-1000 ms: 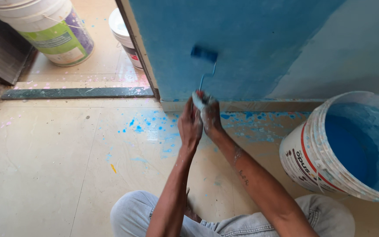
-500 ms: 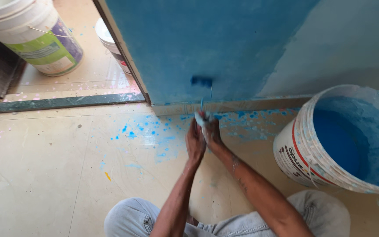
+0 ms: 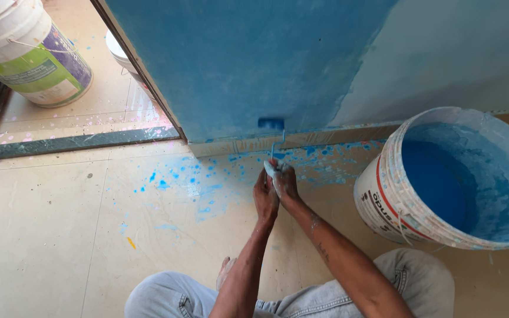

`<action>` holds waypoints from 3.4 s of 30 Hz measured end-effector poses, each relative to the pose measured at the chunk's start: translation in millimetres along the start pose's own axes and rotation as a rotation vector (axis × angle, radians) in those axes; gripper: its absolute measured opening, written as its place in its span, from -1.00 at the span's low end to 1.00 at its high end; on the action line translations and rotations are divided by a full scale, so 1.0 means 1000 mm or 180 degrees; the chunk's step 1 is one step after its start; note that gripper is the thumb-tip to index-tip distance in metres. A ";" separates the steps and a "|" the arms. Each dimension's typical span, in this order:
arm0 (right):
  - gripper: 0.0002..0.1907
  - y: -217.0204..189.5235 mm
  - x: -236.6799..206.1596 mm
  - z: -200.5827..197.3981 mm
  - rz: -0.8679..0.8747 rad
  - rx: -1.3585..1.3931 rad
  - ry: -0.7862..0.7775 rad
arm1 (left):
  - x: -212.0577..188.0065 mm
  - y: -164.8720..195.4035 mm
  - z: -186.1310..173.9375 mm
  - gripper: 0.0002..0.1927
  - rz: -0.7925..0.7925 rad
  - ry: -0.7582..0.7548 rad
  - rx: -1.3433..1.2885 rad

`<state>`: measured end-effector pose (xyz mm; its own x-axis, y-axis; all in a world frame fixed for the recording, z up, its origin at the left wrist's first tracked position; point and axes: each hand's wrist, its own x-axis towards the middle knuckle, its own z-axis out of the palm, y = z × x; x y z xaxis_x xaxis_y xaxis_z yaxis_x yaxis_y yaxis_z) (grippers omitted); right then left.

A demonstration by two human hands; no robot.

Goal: The person sits on the floor and paints a wall blue using a paint roller, dipping the roller into a bucket of blue paint and rolling it over the lower section of the wall, working along the wall edge.

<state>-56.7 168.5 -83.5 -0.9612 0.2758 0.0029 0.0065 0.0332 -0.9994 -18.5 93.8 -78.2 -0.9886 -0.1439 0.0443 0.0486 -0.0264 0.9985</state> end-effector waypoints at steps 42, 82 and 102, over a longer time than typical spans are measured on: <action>-0.84 -0.025 0.018 -0.046 0.0266 0.0270 -0.0522 | -0.008 0.013 0.041 -0.45 0.0425 0.0152 0.0269; -0.65 -0.191 0.069 -0.087 -0.1147 -0.0778 -0.0162 | 0.044 0.159 0.105 -0.38 0.1208 0.0138 -0.0161; -0.70 -0.100 0.023 -0.025 -0.0743 -0.0306 -0.0433 | 0.004 0.080 0.034 -0.51 0.0980 0.0429 0.0001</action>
<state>-72.8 195.2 17.1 -0.9679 0.1189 0.2215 -0.1995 0.1733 -0.9645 -23.9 125.0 2.5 -0.8998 -0.2747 0.3390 0.3419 0.0387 0.9389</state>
